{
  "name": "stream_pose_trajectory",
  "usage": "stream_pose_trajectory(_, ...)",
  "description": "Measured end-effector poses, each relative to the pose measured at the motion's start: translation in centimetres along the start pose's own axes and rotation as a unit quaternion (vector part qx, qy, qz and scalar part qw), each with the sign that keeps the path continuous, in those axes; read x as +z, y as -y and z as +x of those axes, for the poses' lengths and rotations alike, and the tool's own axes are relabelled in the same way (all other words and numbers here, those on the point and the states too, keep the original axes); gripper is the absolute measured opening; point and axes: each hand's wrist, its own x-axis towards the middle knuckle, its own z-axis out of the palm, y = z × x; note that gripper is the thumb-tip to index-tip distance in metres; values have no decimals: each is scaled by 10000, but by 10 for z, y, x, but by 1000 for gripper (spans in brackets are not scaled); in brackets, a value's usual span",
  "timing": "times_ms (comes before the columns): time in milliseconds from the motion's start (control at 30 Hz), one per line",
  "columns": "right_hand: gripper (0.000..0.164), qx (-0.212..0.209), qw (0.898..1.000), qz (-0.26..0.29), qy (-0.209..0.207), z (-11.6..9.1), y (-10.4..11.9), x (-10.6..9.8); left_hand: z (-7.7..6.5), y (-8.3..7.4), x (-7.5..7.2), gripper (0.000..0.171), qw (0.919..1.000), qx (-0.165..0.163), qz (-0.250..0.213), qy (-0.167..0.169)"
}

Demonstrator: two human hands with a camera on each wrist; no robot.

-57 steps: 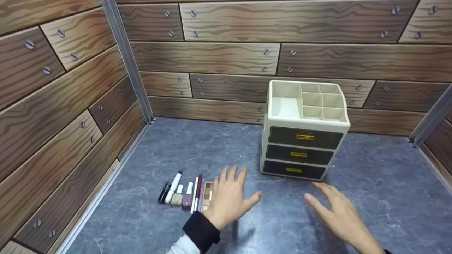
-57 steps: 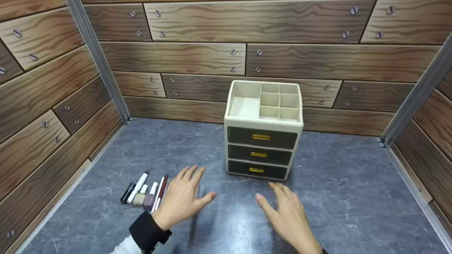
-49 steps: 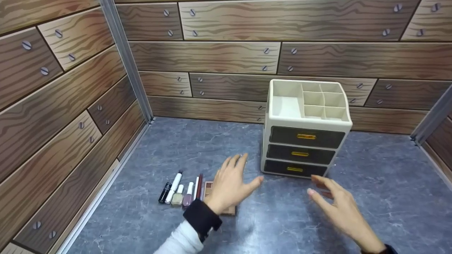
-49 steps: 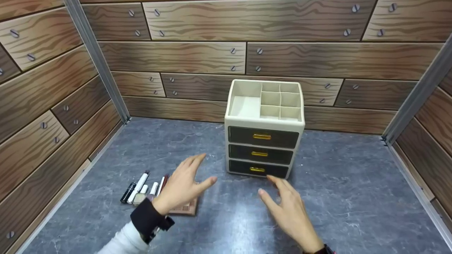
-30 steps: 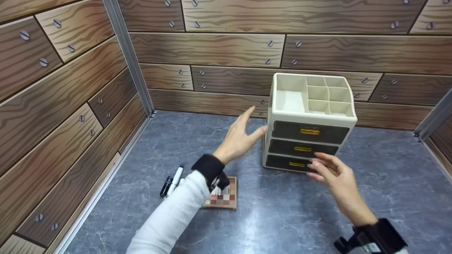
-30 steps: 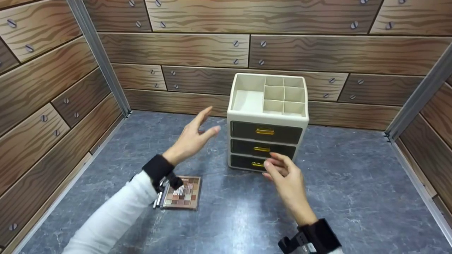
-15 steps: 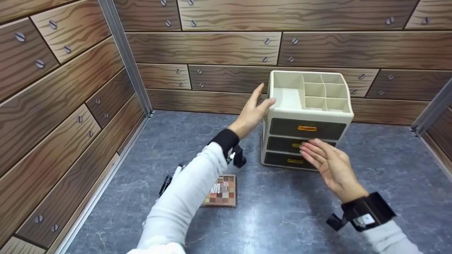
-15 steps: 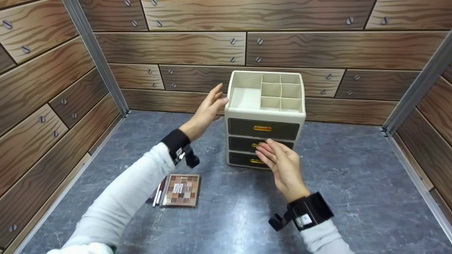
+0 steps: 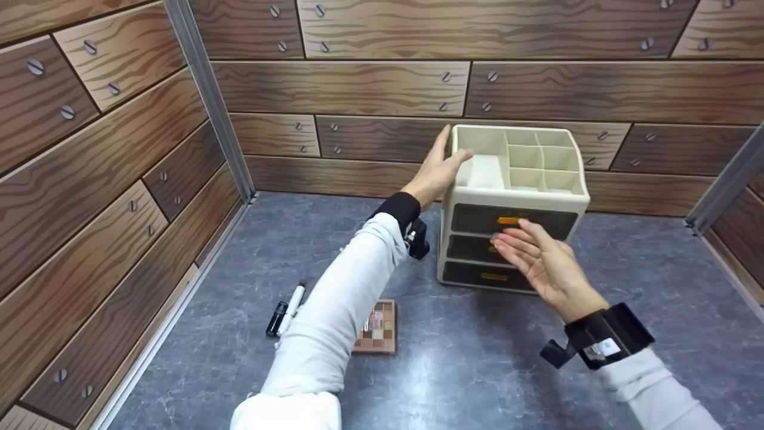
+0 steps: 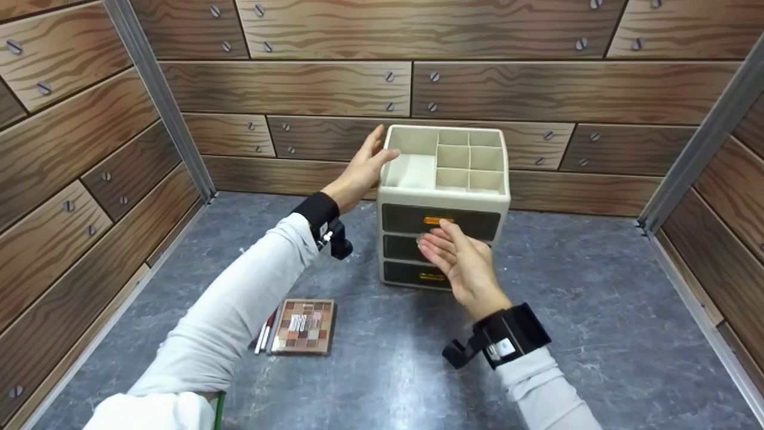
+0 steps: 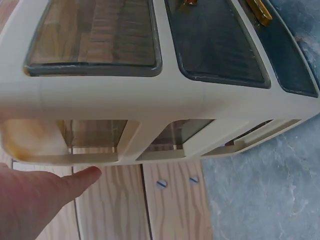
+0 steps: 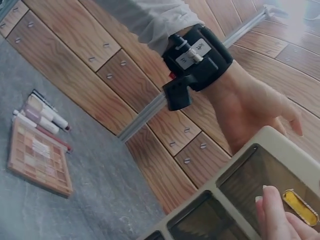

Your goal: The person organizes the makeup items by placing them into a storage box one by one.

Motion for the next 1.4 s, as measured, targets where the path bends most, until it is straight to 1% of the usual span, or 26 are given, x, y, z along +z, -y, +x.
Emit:
stream_pose_trajectory(67,23,23,10000,26,-4,3,0,1,3,5,5,69,9999,47,-101,-62)
stream_pose_trajectory(167,22,39,10000,59,-61,8,-1,3,5,12,8,62,9994,101,-307,-88)
stream_pose_trajectory(267,21,32,9999,90,-87,12,0,4,5,17,8,62,9989,163,-424,-61)
stream_pose_trajectory(367,20,36,9998,188,-97,14,2,2,7,19,9,64,9977,308,-605,20)
stream_pose_trajectory(500,25,139,9992,348,-115,18,6,-2,8,20,13,67,9962,518,-692,115)
stream_pose_trajectory(600,29,166,9990,365,-182,20,6,-4,9,20,17,67,9960,616,-634,125)
stream_pose_trajectory(800,31,11,9996,116,-275,22,1,-2,8,23,15,67,9960,590,-670,-4)
stream_pose_trajectory(900,31,-45,9996,26,-294,22,-3,0,8,25,13,68,9956,598,-719,0)
stream_pose_trajectory(1400,28,-164,9987,-50,-477,4,-13,4,8,27,11,70,9954,641,-715,46)
